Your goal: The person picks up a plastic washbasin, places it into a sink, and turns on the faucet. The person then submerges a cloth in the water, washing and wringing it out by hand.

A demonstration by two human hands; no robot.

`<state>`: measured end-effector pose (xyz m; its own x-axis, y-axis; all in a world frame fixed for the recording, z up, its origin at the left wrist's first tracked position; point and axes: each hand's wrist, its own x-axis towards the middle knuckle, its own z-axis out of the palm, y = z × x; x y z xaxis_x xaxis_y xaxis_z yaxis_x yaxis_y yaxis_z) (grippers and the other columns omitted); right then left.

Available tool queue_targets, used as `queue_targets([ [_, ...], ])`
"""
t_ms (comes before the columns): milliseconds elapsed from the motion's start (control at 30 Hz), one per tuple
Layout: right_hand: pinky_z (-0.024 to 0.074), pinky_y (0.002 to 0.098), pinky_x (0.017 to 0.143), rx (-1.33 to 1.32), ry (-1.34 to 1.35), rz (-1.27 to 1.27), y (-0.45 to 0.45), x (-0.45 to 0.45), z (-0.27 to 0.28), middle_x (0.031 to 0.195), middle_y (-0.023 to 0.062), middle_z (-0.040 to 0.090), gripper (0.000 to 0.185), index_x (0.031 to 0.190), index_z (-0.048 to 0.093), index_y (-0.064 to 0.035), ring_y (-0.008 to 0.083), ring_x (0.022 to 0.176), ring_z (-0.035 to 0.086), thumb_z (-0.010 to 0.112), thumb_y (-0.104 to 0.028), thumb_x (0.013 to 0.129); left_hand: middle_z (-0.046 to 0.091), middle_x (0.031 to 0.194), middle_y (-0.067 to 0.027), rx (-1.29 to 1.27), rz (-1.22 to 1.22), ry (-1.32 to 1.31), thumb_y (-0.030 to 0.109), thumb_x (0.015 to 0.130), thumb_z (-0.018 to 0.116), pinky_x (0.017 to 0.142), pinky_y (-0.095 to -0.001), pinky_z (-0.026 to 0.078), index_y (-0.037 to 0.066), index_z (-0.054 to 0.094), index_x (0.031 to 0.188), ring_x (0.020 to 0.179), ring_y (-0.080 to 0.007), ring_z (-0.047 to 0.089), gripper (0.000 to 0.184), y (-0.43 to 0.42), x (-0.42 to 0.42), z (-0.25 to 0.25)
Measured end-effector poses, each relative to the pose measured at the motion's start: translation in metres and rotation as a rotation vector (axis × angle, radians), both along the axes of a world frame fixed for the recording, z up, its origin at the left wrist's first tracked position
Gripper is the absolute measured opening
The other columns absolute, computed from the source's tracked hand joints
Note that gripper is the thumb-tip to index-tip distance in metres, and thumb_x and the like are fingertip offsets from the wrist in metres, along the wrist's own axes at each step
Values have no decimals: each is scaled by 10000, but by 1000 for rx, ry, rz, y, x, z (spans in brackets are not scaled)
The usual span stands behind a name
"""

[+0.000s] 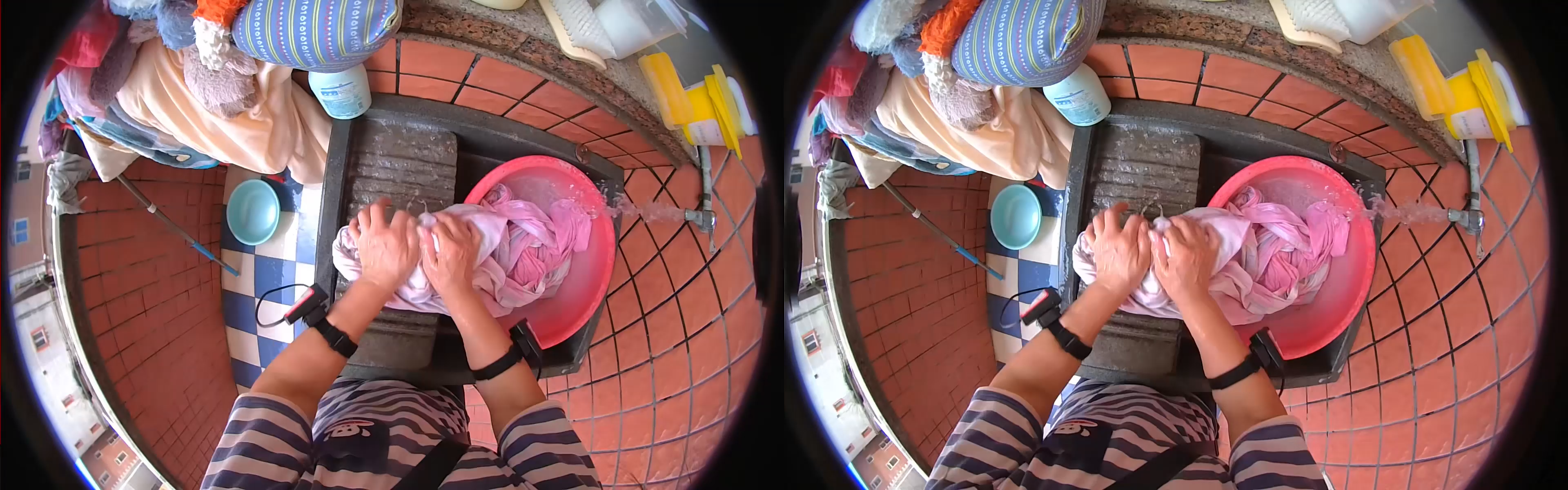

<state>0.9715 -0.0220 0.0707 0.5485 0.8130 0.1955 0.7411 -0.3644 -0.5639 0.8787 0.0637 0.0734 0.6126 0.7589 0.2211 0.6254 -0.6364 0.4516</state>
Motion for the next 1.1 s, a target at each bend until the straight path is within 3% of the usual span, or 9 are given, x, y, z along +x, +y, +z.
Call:
queue_targets([
  [200,352,435,824,158,-52,87,-58,-48,-3,963,78,607,236,760,600,-62,267,940,564,615,-287,829,575,1032,-122,-104,-380,-246,213,818,563,835,-473,359,80,610,948,944,-318,520,191,-28,-64,-26],
  [267,378,433,798,45,-26,13,33,26,-24,929,92,629,212,762,632,-52,300,922,564,615,-247,842,561,1015,-148,-252,-32,215,197,809,576,815,-475,376,68,596,994,967,-348,515,226,11,13,-19],
  [367,373,474,867,41,-327,-232,68,43,-20,960,118,649,242,782,673,-49,302,1036,547,613,-274,847,543,1116,-168,103,152,-44,228,793,626,868,-479,363,104,635,990,1048,-343,483,233,56,57,-22],
  [433,345,499,902,-182,161,-62,29,20,-5,1076,155,617,278,786,650,-41,323,1098,521,603,-306,855,539,1142,-167,71,87,69,281,791,632,895,-495,338,102,640,963,1053,-352,479,248,21,24,-13],
  [633,309,486,935,140,-110,185,-104,-74,14,1124,88,592,273,731,555,-88,281,1072,524,607,-328,849,523,1139,-149,-61,-253,-137,286,811,578,904,-508,311,109,643,968,1094,-336,457,246,-58,-88,-10],
  [733,371,481,838,82,18,30,23,15,-29,1029,99,631,241,769,621,-45,329,927,537,614,-279,826,511,1113,-173,-109,-24,33,192,811,560,869,-493,343,85,609,941,1002,-352,475,175,3,0,-20],
  [833,360,527,895,51,-318,-248,83,44,-30,908,84,677,235,781,651,-62,343,1057,551,591,-275,862,517,1137,-204,142,118,-149,199,785,616,873,-496,350,70,620,921,1045,-376,472,187,64,63,-17],
  [967,313,510,935,-18,-2,74,-5,-6,6,1162,109,582,249,856,637,-54,317,1119,515,594,-299,858,534,1134,-169,-24,4,25,229,783,610,895,-499,337,97,642,942,1060,-351,473,210,-13,-16,-2],
  [1100,320,451,901,90,-86,182,-101,-69,21,1080,100,581,293,748,586,-81,286,1033,529,568,-345,872,541,1098,-106,-48,-261,-158,270,790,586,856,-440,333,126,651,944,1012,-279,497,221,-80,-103,3],
])
